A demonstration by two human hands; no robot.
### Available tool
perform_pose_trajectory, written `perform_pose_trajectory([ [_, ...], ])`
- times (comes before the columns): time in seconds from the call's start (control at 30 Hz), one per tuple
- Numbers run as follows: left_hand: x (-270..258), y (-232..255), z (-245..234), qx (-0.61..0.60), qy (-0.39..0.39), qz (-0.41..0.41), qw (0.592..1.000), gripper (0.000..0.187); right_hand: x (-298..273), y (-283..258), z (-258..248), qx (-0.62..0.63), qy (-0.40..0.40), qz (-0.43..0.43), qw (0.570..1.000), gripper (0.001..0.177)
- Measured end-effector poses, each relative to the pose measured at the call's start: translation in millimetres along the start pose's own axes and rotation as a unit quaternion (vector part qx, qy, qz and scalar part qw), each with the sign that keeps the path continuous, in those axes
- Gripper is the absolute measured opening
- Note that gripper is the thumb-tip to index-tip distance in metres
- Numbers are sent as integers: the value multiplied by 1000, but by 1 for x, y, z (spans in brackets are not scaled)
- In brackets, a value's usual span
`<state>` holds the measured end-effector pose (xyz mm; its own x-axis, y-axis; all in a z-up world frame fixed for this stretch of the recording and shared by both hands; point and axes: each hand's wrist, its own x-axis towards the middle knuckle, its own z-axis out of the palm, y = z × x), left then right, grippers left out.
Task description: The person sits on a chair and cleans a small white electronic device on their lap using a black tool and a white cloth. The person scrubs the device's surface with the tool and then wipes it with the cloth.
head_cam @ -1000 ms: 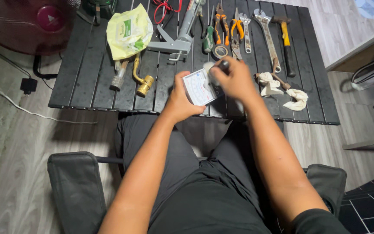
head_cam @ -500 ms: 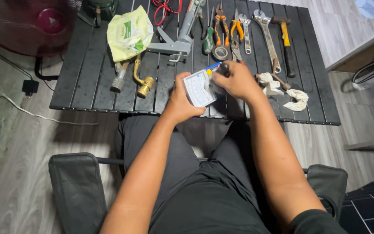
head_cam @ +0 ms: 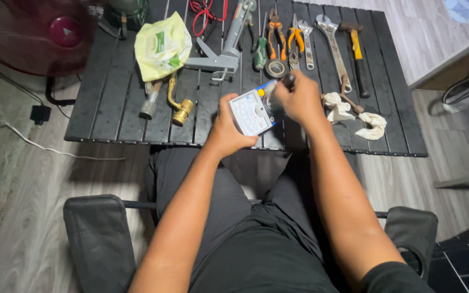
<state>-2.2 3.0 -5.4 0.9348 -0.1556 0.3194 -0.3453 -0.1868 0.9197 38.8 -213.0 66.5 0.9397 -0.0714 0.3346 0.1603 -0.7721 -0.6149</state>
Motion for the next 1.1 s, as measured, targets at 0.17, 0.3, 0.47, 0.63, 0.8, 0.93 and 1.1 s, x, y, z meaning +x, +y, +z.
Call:
perform_pose_trajectory([
  [0.17,0,0,0,-11,-6,1,1000,108,7,2,-2,30,11,-65,997,25],
  [0.3,0,4,-2,-10,-6,-26,1000,109,5,-10,3,89,-36,-29,995,21],
  [0.47,-1,3,-1,-5,-5,-11,1000,109,10,-9,6,70,9,-68,995,21],
  [0.63,0,3,-1,-13,-7,-13,1000,109,13,-8,6,143,-83,-75,983,19],
  [0.8,1,4,-1,-4,-6,-28,1000,109,10,-22,0,35,-43,-84,995,19],
  [0.93,-1,2,-1,-3,-2,-8,1000,109,11,-5,1,113,-70,-2,991,25],
  [1.1,-2,3,-1,-11,-5,-17,1000,107,-4,37,-4,-77,26,-189,979,40],
])
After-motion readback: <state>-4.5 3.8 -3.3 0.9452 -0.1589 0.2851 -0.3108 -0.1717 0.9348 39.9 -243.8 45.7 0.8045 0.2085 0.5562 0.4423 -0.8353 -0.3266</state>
